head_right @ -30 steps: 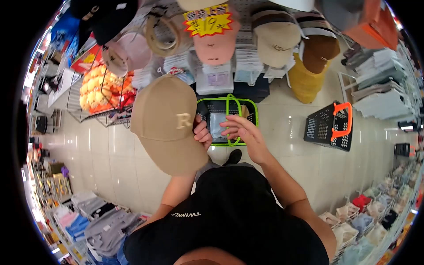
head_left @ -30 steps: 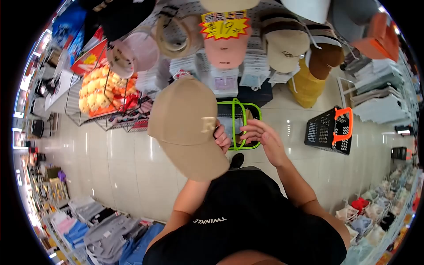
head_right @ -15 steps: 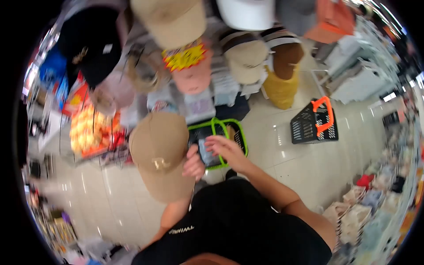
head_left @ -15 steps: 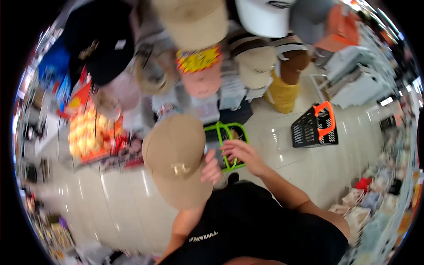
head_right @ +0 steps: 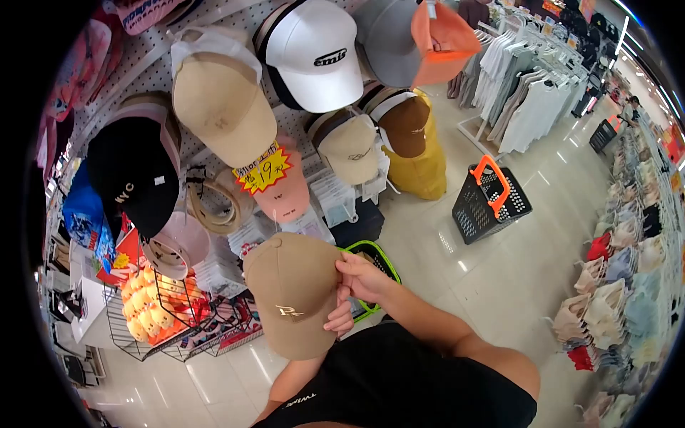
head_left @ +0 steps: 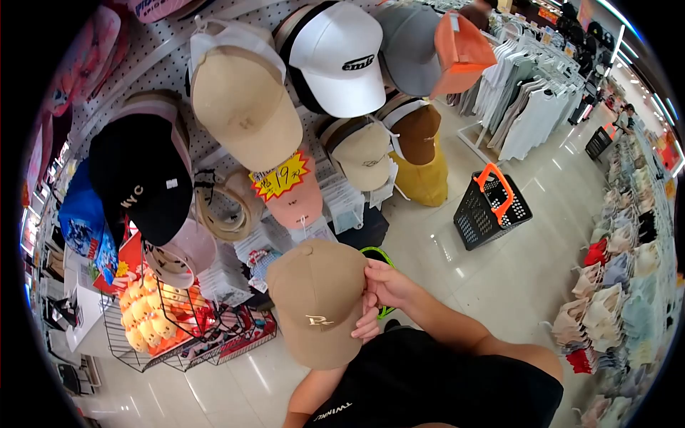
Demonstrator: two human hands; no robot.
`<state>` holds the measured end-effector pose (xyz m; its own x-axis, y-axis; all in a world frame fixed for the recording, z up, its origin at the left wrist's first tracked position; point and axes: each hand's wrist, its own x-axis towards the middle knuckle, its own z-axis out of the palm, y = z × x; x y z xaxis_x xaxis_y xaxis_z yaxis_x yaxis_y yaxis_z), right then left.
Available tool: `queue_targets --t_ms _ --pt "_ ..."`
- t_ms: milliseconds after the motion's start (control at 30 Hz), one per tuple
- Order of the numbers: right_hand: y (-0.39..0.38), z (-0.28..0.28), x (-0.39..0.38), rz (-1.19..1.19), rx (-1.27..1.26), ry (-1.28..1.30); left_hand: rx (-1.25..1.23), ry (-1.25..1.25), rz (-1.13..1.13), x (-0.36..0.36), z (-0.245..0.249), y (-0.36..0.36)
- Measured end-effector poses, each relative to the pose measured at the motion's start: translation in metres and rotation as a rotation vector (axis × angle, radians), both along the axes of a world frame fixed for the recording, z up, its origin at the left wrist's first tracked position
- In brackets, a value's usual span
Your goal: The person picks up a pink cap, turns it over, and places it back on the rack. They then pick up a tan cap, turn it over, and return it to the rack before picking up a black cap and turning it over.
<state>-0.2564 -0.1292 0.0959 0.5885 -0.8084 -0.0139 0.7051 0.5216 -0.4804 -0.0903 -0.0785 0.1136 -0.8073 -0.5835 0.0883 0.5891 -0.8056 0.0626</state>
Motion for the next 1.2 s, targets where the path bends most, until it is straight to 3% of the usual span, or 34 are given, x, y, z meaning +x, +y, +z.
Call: queue_targets --t_ms 100,167,200,233,300,333,400,500,600,1200 --pt "-0.004 0.007 -0.006 -0.032 -0.037 -0.011 -0.013 -0.089 0.065 -0.005 -0.002 0.003" --pt "-0.008 0.012 -0.011 -0.077 -0.084 -0.016 -0.294 -0.605 0.292 -0.011 -0.008 0.001" --pt "-0.011 0.012 -0.009 -0.165 -0.065 0.007 -0.337 -0.587 0.245 -0.004 -0.042 -0.006" --pt "-0.013 0.018 -0.012 -0.169 -0.073 0.002 -0.347 -0.59 0.243 -0.004 -0.046 -0.007" --pt "-0.015 0.031 -0.022 -0.212 -0.045 -0.03 -0.026 -0.471 0.41 -0.006 -0.054 -0.01" --pt "-0.017 0.032 -0.028 -0.218 -0.055 -0.032 -0.037 -0.471 0.406 -0.006 -0.057 -0.011" --pt "-0.019 0.031 -0.04 -0.221 -0.053 -0.042 0.15 -0.225 0.394 -0.005 -0.063 -0.014" --pt "-0.024 0.016 -0.049 -0.207 -0.082 -0.021 0.091 -0.377 0.531 -0.002 -0.054 -0.014" --pt "-0.022 0.014 -0.052 -0.181 -0.069 0.002 0.103 -0.336 0.65 -0.003 -0.05 -0.024" --pt "-0.037 -0.002 -0.051 -0.158 -0.01 0.033 0.074 -0.462 0.701 0.021 -0.043 -0.021"
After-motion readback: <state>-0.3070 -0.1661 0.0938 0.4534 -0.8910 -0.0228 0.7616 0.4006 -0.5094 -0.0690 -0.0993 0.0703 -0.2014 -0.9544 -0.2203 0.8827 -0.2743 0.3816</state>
